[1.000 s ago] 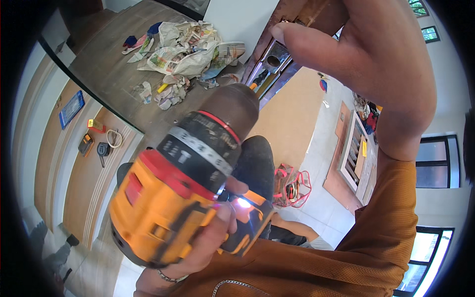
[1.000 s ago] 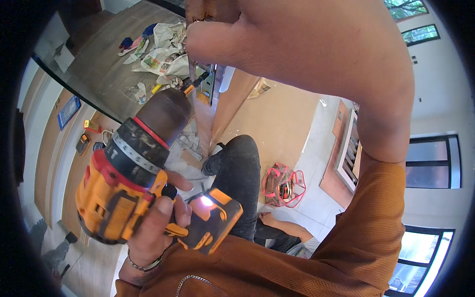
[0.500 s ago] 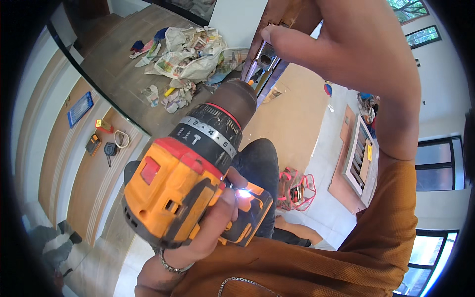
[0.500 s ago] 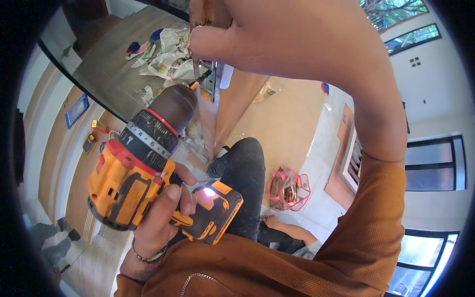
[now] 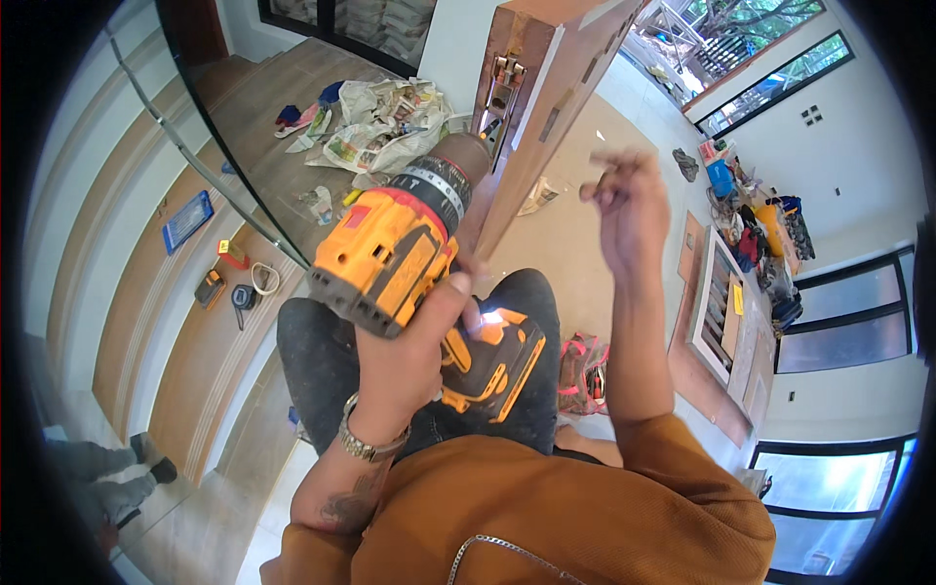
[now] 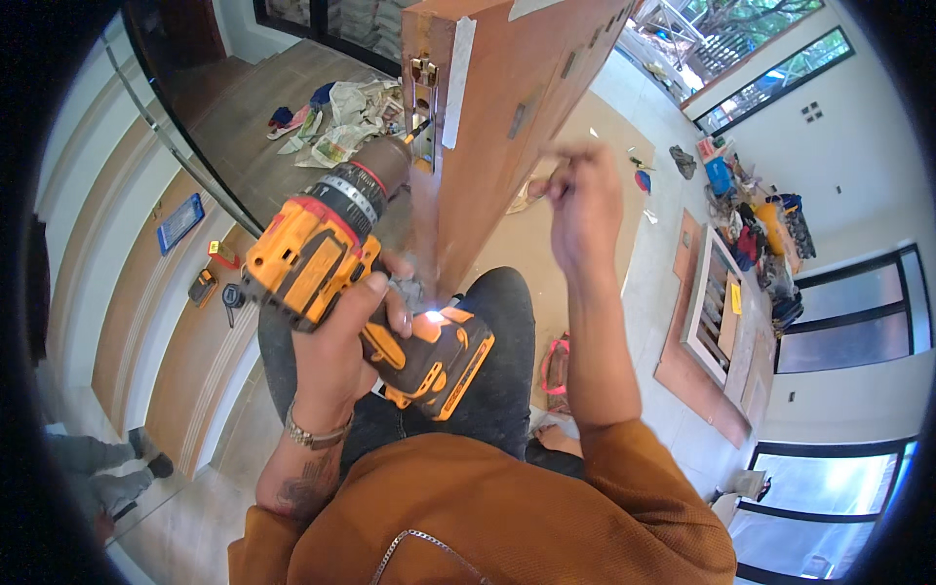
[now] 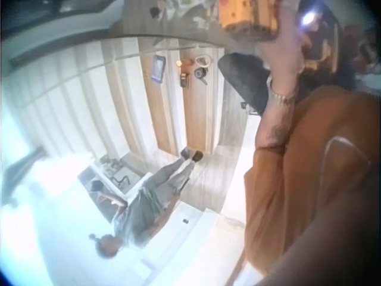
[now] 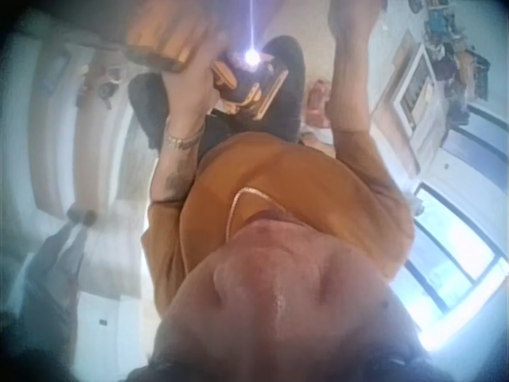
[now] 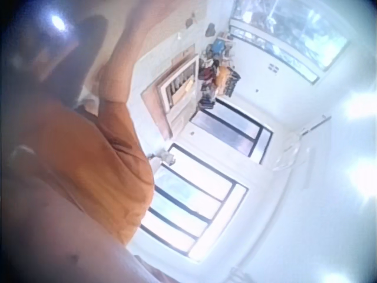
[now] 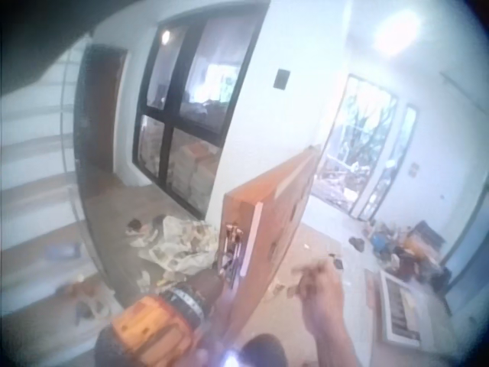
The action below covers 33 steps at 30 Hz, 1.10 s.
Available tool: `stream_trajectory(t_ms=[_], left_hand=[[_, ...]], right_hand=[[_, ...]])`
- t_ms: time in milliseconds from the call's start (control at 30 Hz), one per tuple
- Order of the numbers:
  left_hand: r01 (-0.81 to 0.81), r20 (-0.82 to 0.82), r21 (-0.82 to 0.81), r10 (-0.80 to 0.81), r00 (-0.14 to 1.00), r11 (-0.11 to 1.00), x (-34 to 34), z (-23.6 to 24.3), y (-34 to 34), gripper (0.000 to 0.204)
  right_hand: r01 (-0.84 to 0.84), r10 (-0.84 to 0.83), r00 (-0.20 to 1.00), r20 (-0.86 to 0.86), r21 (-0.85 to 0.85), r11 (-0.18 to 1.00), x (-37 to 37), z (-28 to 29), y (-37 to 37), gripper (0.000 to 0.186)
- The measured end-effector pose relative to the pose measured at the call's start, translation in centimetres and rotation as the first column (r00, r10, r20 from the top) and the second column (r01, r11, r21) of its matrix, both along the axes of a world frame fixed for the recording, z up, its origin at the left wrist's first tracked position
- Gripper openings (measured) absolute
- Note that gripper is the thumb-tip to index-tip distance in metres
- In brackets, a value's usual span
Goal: The person uses a chisel and hammer to remove wood from a door, then inserts a lock mechanism and secures it using a power drill.
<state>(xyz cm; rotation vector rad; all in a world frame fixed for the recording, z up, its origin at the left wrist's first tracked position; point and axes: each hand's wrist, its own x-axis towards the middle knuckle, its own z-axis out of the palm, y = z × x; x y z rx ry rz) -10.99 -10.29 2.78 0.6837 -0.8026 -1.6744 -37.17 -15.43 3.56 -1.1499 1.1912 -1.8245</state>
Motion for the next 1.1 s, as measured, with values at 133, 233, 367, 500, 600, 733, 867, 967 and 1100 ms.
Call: stream_trajectory(t_ms=[133, 233, 367, 500, 600, 733, 867, 967, 1100], left_hand=[[0.004, -0.009, -0.030, -0.005, 1.000, 1.000, 0.6, 0.2, 0.7, 0.018], [-0.032, 0.094, -0.086, 0.040, 0.995, 0.996, 1.9, -1.0, 2.9, 0.019], [0.023, 0.317, -0.241, 0.056, 0.947, 0.970, 3.8, -5.9, 6.6, 0.026], [0.152, 0.588, -0.420, 0.141, 0.797, 0.895, 4.8, -8.5, 9.3, 0.022], [0.155, 0.585, -0.315, 0.063, 0.809, 0.936, 5.0, -7.2, 10.5, 0.055], [0.070, 0.547, -0.585, 0.329, 0.770, 0.808, 5.2, -7.1, 10.5, 0.066], [0.098, 0.598, -0.616, 0.382, 0.705, 0.782, 5.9, -7.3, 10.4, 0.073], [0.100, 0.578, -0.389, 0.158, 0.801, 0.916, 6.0, -7.7, 10.7, 0.072], [0.050, 0.631, -0.501, 0.325, 0.705, 0.864, 5.2, -6.5, 10.2, 0.069]], right_hand=[[-0.202, 0.052, 0.809, 0.586, 0.195, 0.960, -1.5, -7.4, 5.2, 0.009], [-0.284, 0.001, 0.609, 0.794, 0.217, 0.934, -0.9, -10.8, 8.3, 0.022], [-0.198, -0.168, 0.615, 0.770, 0.358, 0.913, 4.6, -8.0, 9.4, 0.030], [-0.443, 0.247, 0.473, 0.846, -0.014, 0.896, 6.6, -7.9, 7.9, 0.026], [-0.410, 0.251, 0.467, 0.848, -0.044, 0.911, 9.8, -4.3, 7.3, 0.027], [-0.447, 0.270, 0.484, 0.832, -0.031, 0.894, 11.3, -3.2, 7.2, 0.019], [-0.515, 0.366, 0.506, 0.781, -0.067, 0.855, 11.8, -3.3, 6.6, 0.021], [-0.530, 0.438, 0.566, 0.699, -0.098, 0.842, 11.8, -3.2, 6.2, 0.023], [-0.528, 0.501, 0.546, 0.672, -0.188, 0.828, 11.9, -3.2, 5.6, 0.028]])
